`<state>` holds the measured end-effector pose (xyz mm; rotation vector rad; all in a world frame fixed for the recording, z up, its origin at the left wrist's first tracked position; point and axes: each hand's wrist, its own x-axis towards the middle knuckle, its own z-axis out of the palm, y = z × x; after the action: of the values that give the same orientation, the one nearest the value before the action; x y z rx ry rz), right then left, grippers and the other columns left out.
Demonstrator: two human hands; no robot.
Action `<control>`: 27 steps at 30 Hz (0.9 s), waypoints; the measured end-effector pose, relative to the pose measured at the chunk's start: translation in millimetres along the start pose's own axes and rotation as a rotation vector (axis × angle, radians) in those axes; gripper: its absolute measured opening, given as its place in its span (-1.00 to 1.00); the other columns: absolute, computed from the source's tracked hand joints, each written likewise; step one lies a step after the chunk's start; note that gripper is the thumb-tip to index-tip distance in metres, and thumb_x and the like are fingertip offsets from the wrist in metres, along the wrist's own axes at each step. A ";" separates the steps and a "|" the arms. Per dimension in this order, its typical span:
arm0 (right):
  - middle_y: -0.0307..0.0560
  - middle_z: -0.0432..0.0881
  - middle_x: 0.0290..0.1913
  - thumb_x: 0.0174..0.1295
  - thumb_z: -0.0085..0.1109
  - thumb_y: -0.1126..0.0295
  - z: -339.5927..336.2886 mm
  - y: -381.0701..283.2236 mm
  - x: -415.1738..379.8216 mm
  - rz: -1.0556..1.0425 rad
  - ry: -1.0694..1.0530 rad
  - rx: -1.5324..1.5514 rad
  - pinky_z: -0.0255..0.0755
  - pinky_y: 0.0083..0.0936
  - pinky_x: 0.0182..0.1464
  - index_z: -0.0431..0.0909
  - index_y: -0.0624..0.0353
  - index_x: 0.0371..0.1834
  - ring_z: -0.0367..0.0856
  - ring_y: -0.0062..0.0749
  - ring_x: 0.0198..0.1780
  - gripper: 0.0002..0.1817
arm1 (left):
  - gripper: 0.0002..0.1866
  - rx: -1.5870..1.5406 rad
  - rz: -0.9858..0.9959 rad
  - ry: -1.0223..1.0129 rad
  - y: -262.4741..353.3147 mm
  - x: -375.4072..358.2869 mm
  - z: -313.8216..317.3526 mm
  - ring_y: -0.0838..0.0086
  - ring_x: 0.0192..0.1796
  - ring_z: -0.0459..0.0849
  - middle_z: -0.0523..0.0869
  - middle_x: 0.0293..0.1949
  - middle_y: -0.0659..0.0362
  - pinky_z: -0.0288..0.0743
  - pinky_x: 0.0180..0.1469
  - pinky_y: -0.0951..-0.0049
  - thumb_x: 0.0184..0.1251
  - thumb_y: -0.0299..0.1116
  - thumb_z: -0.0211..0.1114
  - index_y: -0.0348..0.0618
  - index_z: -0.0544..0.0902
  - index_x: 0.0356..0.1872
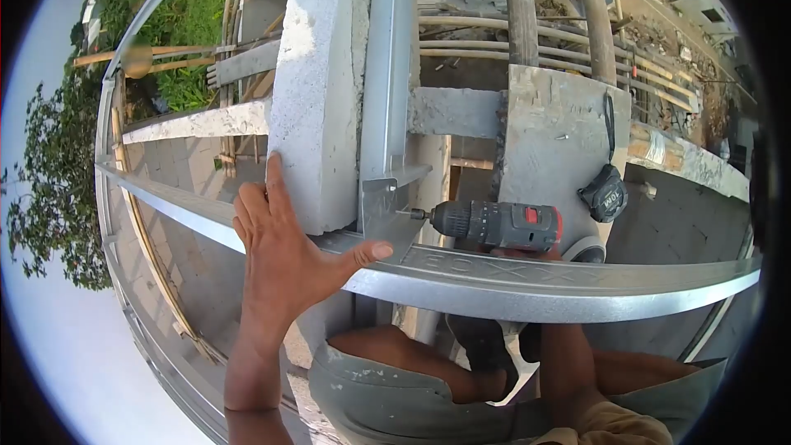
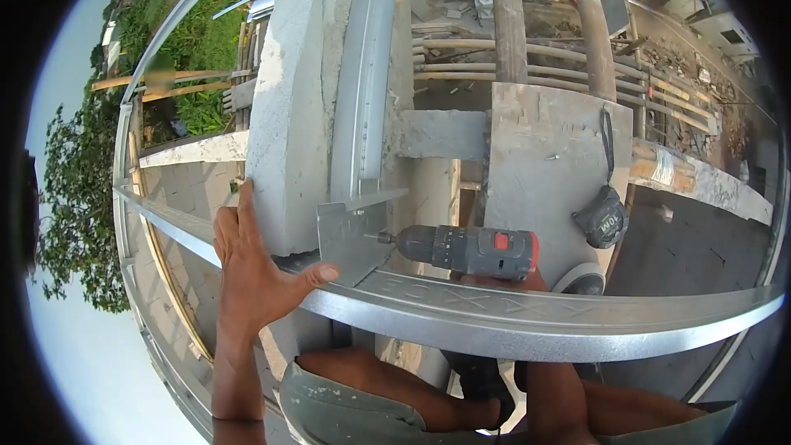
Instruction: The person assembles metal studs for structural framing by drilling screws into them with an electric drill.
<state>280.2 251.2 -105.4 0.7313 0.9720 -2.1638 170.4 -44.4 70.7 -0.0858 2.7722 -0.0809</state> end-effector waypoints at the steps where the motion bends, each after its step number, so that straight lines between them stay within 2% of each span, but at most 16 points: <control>1: 0.06 0.70 0.01 0.20 0.34 0.52 1.0 1.2 0.6 0.001 -0.005 -0.012 0.63 -0.47 -0.05 0.62 0.29 0.02 0.75 -0.35 -0.11 -0.69 | 0.52 -0.002 -0.003 0.001 -5.5 3.6 0.3 0.04 0.06 0.41 0.34 -0.02 -0.11 0.27 0.27 0.03 -0.43 0.66 0.38 -0.42 0.11 0.46; 4: 0.06 0.70 0.01 0.20 0.34 0.52 2.4 -1.2 4.9 0.005 -0.028 -0.048 0.63 -0.47 -0.05 0.62 0.29 0.03 0.75 -0.35 -0.11 -0.69 | 0.56 -0.036 -0.048 0.016 -21.5 14.3 7.6 0.01 0.14 0.39 0.35 -0.02 -0.12 0.23 0.30 -0.03 -0.45 0.66 0.39 -0.44 0.07 0.47; 6: 0.06 0.70 0.01 0.20 0.34 0.52 2.9 0.5 6.4 0.008 -0.035 -0.062 0.63 -0.48 -0.05 0.61 0.29 0.03 0.75 -0.35 -0.11 -0.69 | 0.56 -0.102 -0.038 0.008 -25.9 16.5 13.2 0.01 0.10 0.37 0.31 -0.06 -0.12 0.21 0.30 -0.02 -0.50 0.61 0.45 -0.59 0.13 0.38; 12: 0.06 0.70 0.01 0.20 0.34 0.52 -0.3 -0.8 10.2 0.021 -0.052 -0.130 0.63 -0.48 -0.04 0.61 0.29 0.03 0.74 -0.36 -0.10 -0.68 | 0.54 -0.348 -0.022 0.005 -35.7 25.4 23.1 -0.01 0.09 0.39 0.31 -0.04 -0.14 0.41 0.19 0.01 -0.53 0.54 0.53 -0.59 0.12 0.35; 16: 0.06 0.70 0.01 0.20 0.34 0.53 -1.7 5.2 10.0 0.040 -0.047 -0.156 0.63 -0.48 -0.04 0.61 0.29 0.04 0.74 -0.36 -0.10 -0.68 | 0.59 -0.392 0.001 -0.020 -32.4 22.9 21.7 0.00 0.08 0.38 0.29 -0.02 -0.16 0.43 0.18 0.02 -0.61 0.52 0.57 -0.61 0.07 0.34; 18: 0.06 0.70 0.01 0.20 0.34 0.53 -1.1 8.3 12.3 0.050 -0.047 -0.165 0.63 -0.48 -0.03 0.61 0.29 0.04 0.74 -0.36 -0.10 -0.68 | 0.66 -0.277 -0.012 0.007 -25.7 20.0 21.4 -0.05 0.19 0.37 0.26 0.07 -0.21 0.39 0.23 0.00 -0.68 0.62 0.49 -0.49 0.03 0.43; 19: 0.06 0.70 0.01 0.20 0.34 0.53 -1.2 9.1 12.9 0.055 -0.044 -0.171 0.63 -0.48 -0.03 0.61 0.29 0.04 0.74 -0.36 -0.10 -0.68 | 0.66 -0.277 -0.010 -0.002 -23.0 19.7 21.0 -0.05 0.19 0.37 0.26 0.07 -0.21 0.39 0.23 0.00 -0.68 0.62 0.49 -0.49 0.03 0.43; 21: 0.06 0.70 0.01 0.20 0.34 0.53 -2.3 9.4 15.1 0.069 -0.039 -0.189 0.63 -0.48 -0.03 0.61 0.29 0.04 0.74 -0.36 -0.10 -0.68 | 0.63 -0.241 -0.034 -0.010 -18.5 20.6 20.8 -0.05 0.21 0.34 0.24 0.08 -0.18 0.38 0.22 -0.02 -0.65 0.47 0.63 -0.51 0.00 0.42; 22: 0.06 0.70 0.01 0.20 0.34 0.53 -3.1 10.3 15.7 0.080 -0.036 -0.199 0.63 -0.48 -0.03 0.61 0.30 0.04 0.74 -0.36 -0.09 -0.68 | 0.63 -0.245 -0.037 -0.021 -17.0 21.8 21.6 -0.05 0.21 0.34 0.24 0.08 -0.18 0.38 0.22 -0.02 -0.65 0.47 0.63 -0.51 0.00 0.42; 24: 0.06 0.70 0.02 0.20 0.34 0.53 -3.2 14.2 15.5 0.106 -0.033 -0.214 0.63 -0.48 -0.03 0.61 0.30 0.04 0.74 -0.36 -0.09 -0.68 | 0.47 -0.271 -0.030 0.007 -15.9 23.5 21.9 0.01 0.12 0.33 0.23 0.02 -0.17 0.39 0.15 0.00 -0.44 0.26 0.70 -0.58 0.01 0.35; 25: 0.06 0.70 0.02 0.20 0.34 0.53 -2.8 15.0 18.0 0.114 -0.035 -0.224 0.63 -0.49 -0.03 0.61 0.30 0.04 0.74 -0.36 -0.09 -0.67 | 0.47 -0.273 -0.035 0.001 -16.1 24.5 21.5 0.01 0.12 0.33 0.23 0.02 -0.17 0.39 0.15 0.00 -0.44 0.26 0.70 -0.58 0.01 0.35; 27: 0.06 0.70 0.02 0.20 0.34 0.53 -3.2 13.4 24.4 0.131 -0.047 -0.253 0.63 -0.49 -0.03 0.61 0.30 0.04 0.74 -0.36 -0.09 -0.67 | 0.37 -0.242 -0.008 0.004 -16.6 25.4 21.9 0.03 0.11 0.33 0.22 0.00 -0.14 0.40 0.10 0.02 -0.35 0.14 0.69 -0.55 0.01 0.34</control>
<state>275.4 238.8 -130.0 0.6017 1.1167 -1.8938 155.4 -63.7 42.4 -0.1585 2.7729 0.2528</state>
